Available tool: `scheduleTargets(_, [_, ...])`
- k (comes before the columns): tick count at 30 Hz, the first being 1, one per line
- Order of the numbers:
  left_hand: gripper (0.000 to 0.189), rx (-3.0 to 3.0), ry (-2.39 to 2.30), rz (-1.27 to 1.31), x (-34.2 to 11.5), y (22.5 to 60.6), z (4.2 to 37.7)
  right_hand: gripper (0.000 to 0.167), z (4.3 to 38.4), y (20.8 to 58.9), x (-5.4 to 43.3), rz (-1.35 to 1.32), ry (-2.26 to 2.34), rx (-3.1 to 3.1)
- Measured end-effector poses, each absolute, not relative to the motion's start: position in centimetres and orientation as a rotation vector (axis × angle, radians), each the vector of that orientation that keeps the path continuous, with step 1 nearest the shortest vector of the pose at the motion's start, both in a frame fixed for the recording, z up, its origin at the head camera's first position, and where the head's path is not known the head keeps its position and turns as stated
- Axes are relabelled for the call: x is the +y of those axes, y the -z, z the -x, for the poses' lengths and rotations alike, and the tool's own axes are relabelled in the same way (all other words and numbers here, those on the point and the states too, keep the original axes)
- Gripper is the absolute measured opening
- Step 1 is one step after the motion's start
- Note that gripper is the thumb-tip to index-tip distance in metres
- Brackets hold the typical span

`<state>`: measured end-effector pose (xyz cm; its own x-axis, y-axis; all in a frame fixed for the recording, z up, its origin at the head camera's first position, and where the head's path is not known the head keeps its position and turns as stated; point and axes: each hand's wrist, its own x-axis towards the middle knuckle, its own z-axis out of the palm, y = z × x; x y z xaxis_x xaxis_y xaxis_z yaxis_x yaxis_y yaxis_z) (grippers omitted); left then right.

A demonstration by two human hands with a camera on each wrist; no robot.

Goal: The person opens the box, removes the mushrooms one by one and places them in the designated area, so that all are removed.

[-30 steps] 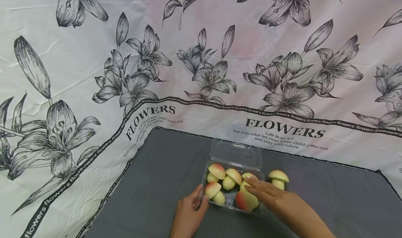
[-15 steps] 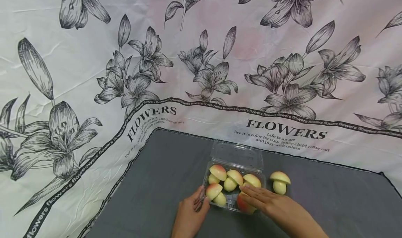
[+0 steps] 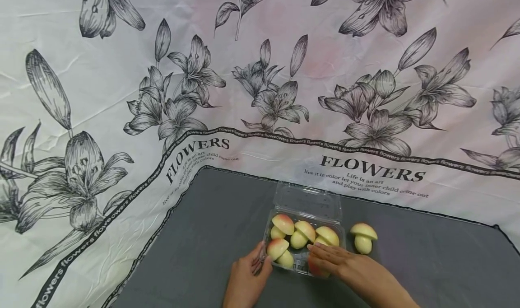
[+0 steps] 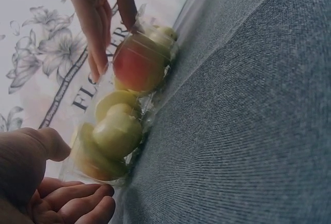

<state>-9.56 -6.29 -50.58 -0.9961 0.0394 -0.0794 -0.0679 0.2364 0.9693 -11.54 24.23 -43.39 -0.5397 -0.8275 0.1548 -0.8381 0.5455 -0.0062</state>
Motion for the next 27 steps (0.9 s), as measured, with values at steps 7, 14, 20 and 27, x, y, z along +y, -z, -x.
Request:
scheduleTargets(7, [0.064, 2.381, -1.890, 0.027, -6.3, 50.5, 9.5, 0.078, 11.7, 43.7, 24.0, -1.448, -0.099, -2.606])
scheduleTargets(14, [0.063, 2.373, -1.883, 0.032, -6.2, 50.5, 9.5, 0.060, 12.0, 44.0, 23.5, -1.535, -0.092, -2.597])
scheduleTargets(20, [0.063, 2.365, -1.888, 0.032, -6.2, 50.5, 9.5, 0.058, 12.0, 44.3, 23.2, -1.570, -0.081, -2.573])
scheduleTargets(27, [0.063, 2.363, -1.893, 0.031, -6.3, 50.5, 9.5, 0.055, 12.3, 44.2, 22.9, -1.589, -0.059, -2.585])
